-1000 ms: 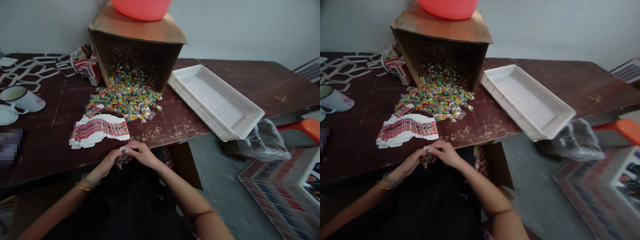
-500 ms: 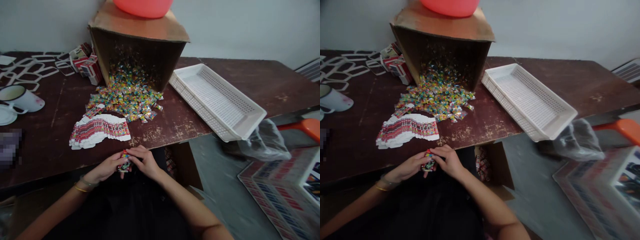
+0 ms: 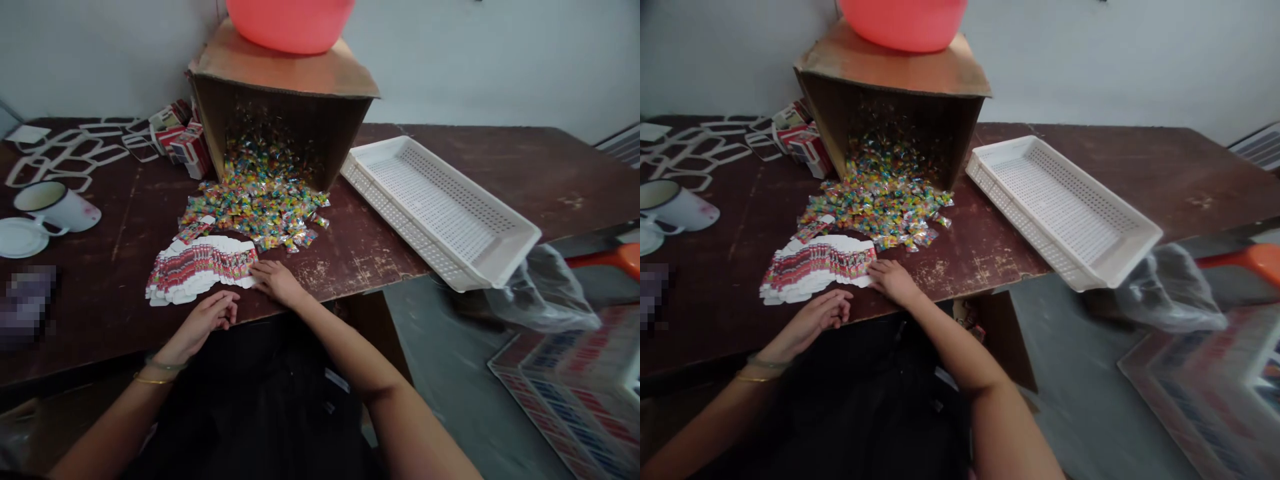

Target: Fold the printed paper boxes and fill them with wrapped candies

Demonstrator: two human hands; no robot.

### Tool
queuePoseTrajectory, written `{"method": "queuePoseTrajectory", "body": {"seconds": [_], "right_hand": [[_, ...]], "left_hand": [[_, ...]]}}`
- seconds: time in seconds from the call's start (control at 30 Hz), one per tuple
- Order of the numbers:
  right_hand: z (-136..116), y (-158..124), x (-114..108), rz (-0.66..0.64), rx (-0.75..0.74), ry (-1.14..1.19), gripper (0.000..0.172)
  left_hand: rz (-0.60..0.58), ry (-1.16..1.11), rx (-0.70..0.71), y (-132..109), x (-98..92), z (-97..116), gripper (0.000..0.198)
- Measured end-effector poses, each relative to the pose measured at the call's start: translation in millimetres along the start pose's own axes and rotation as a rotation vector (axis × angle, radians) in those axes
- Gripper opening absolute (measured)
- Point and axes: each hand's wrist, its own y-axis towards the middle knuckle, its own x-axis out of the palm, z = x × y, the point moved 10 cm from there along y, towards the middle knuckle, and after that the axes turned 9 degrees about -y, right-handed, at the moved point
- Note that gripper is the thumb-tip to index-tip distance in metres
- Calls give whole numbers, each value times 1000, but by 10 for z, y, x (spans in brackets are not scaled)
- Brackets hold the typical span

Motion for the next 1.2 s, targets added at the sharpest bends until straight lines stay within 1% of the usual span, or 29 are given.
{"method": "queuePoseTrajectory", "body": {"seconds": [0.03,0.07,0.1,0.17,0.23,0.27,0.3,0.33,0.37,0.4,0.47,0.53,0.6,0.63,0.7,0.77,0.8,0.83,0.87,0.93,0.97,1.0,1.03,1.07,1.13,1.2], "right_hand": [[13,76,56,5,-21,-15,30],[14,97,68,21,-38,-10,27],[-7,67,41,51,-51,14,27],[-120,-104,-81,142,-51,98,27],[-370,-332,-202,226,-75,186,25],[-534,-430,-240,244,-107,217,23],[-683,-501,-269,255,-133,239,22],[-782,-541,-298,268,-129,250,21],[-814,-548,-330,285,-89,251,22],[-787,-532,-366,304,-20,244,24],[-670,-471,-433,326,107,236,27],[-624,-401,-449,291,130,280,25],[-604,-375,-433,245,143,369,22],[-577,-382,-412,218,176,403,23],[-537,-412,-335,122,219,460,25],[-593,-446,-248,-24,143,577,20],[-632,-474,-237,-79,86,652,17],[-649,-510,-252,-102,46,719,15],[-630,-549,-280,-93,41,765,14],[-516,-646,-316,-26,137,799,13],[-460,-708,-314,8,206,799,11],[-425,-778,-297,32,268,801,9],[-413,-848,-272,46,315,811,9],[-410,-919,-245,59,355,829,14],[-389,-1060,-178,95,445,928,29],[-381,-1180,-44,90,536,1155,32]], "left_hand": [[-16,-11,-6,-36,-30,-7,29],[-40,-29,-16,-68,-45,-18,30],[-69,-56,-32,-92,-41,-37,31],[-141,-153,-84,-110,31,-95,39],[-201,-276,-138,-88,158,-156,47],[-210,-318,-150,-65,218,-180,46],[-197,-337,-148,-38,262,-198,43],[-171,-326,-139,-14,293,-216,39],[-143,-281,-124,1,320,-232,33],[-126,-213,-109,2,355,-245,27],[-120,-89,-104,-33,437,-281,18],[-95,-52,-135,-102,479,-329,17],[-40,-65,-199,-193,469,-392,16],[-35,-55,-235,-241,478,-424,16],[-105,8,-279,-320,556,-468,18],[-213,83,-279,-357,658,-497,23],[-226,134,-252,-343,671,-501,25],[-199,199,-203,-306,648,-494,27],[-134,275,-139,-256,596,-473,29],[17,416,-6,-181,489,-415,30],[63,450,46,-167,469,-395,30],[70,446,86,-166,482,-386,29],[49,414,118,-181,517,-380,29],[27,363,154,-213,549,-357,29],[3,254,234,-318,575,-274,42],[-6,214,272,-429,561,-221,57]]}}
